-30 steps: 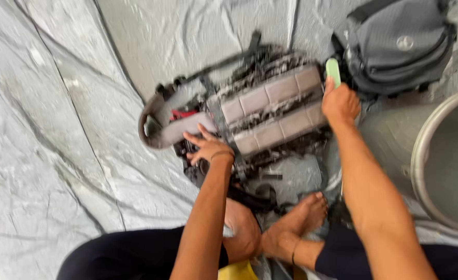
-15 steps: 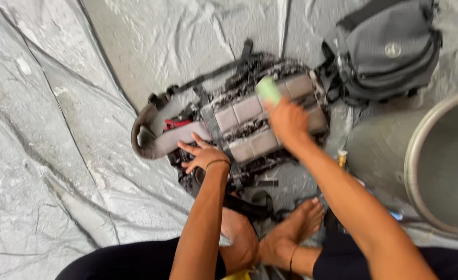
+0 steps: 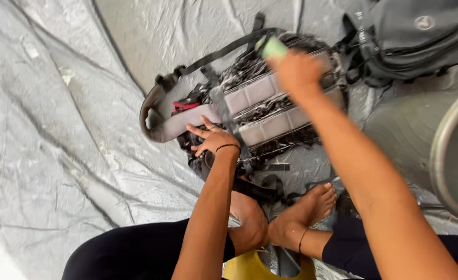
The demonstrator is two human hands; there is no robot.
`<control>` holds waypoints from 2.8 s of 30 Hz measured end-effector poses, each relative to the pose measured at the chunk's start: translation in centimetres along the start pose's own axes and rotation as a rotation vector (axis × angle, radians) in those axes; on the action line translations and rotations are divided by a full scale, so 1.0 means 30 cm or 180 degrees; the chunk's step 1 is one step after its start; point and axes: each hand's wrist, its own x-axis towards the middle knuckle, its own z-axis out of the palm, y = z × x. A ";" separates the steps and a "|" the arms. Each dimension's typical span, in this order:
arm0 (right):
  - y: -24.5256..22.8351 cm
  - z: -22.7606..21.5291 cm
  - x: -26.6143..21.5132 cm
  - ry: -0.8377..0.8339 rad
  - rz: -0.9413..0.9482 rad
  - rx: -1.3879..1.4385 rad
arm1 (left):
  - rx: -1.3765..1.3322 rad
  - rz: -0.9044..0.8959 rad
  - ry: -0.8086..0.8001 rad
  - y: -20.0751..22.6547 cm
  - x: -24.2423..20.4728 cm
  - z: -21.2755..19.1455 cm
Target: The person cleans a backpack by scrubbing the back padding with a brush and soapy water from a bucket, then wipes down the straps and buckles.
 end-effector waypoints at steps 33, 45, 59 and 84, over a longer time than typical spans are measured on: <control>-0.196 -0.023 -0.416 -0.0316 -0.0889 0.1142 | -0.0412 -0.0048 0.0133 0.013 0.019 0.037; -0.086 0.018 -0.415 0.0003 -0.0076 0.0855 | -0.0523 -0.0119 0.0264 0.017 0.041 0.044; 0.039 0.157 -0.642 -0.0163 0.0814 0.1060 | -0.0742 0.0065 0.0460 0.003 0.004 0.030; -0.132 0.196 -0.985 -0.0634 0.0688 0.1718 | -0.1330 0.0699 0.1350 -0.146 -0.050 0.075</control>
